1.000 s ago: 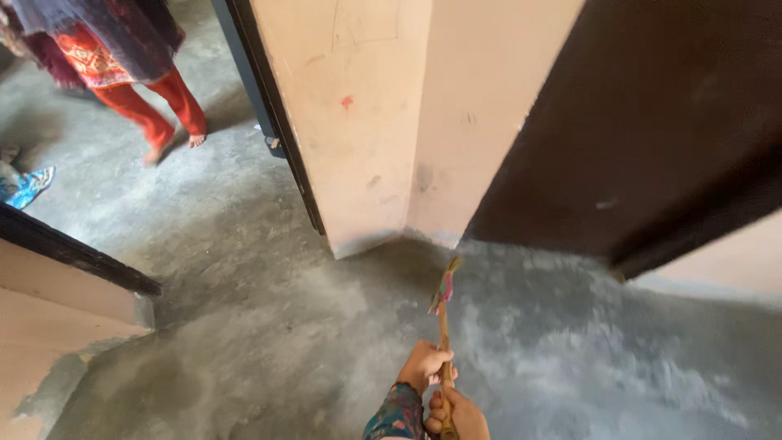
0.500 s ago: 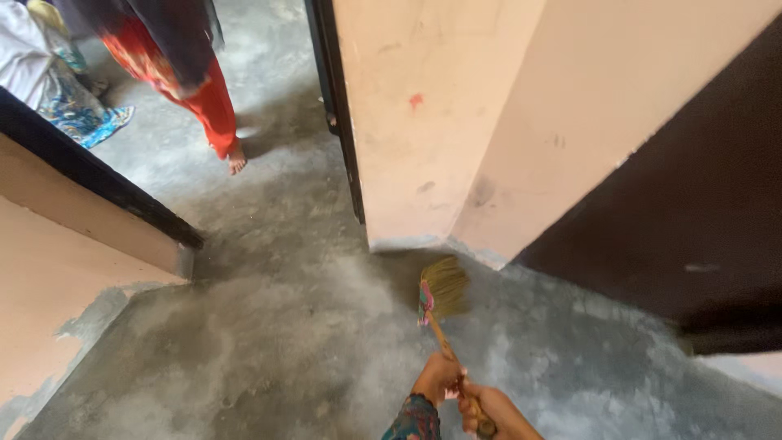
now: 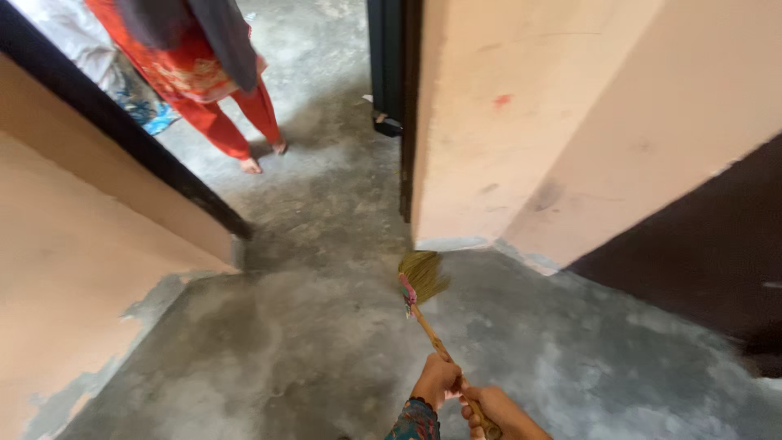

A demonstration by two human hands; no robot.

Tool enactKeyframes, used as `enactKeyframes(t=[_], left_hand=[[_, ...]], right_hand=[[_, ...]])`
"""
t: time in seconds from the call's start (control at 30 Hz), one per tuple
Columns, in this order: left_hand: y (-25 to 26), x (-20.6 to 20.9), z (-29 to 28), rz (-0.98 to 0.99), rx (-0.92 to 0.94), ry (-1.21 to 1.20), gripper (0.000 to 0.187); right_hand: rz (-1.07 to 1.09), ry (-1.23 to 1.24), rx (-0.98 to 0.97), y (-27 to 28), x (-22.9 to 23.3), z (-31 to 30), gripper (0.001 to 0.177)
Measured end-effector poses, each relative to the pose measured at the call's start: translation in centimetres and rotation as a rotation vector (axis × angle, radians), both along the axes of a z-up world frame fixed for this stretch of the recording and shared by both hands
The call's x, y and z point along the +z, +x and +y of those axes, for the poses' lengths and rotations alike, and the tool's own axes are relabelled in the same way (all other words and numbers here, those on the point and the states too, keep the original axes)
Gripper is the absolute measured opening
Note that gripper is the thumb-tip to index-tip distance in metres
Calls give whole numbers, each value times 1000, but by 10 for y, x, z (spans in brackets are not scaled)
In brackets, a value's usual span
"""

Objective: The person sweeps a concrete floor with a traditional straw broom, gathering debris into a pile and moving it toward a doorway. The person then walks into an adjacent room and continues sweeping near furniture.

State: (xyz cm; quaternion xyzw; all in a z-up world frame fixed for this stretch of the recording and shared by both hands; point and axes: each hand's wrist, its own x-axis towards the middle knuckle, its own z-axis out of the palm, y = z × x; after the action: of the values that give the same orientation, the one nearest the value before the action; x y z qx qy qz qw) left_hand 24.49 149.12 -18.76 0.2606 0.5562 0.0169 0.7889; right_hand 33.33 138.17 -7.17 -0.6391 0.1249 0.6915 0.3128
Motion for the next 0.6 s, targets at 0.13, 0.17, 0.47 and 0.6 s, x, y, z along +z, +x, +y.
enactKeyframes(t=[0.13, 0.17, 0.47, 0.6], left_hand=[[-74, -7, 45, 84, 15, 15, 12], [-94, -10, 56, 86, 27, 41, 12], [-255, 1, 156, 82, 163, 149, 15], [-269, 31, 184, 93, 243, 162, 18]], right_hand=[[83, -37, 4, -73, -10, 48, 32], [115, -49, 10, -90, -14, 62, 32], [175, 176, 111, -225, -9, 162, 28], [134, 191, 125, -241, 39, 182, 30]])
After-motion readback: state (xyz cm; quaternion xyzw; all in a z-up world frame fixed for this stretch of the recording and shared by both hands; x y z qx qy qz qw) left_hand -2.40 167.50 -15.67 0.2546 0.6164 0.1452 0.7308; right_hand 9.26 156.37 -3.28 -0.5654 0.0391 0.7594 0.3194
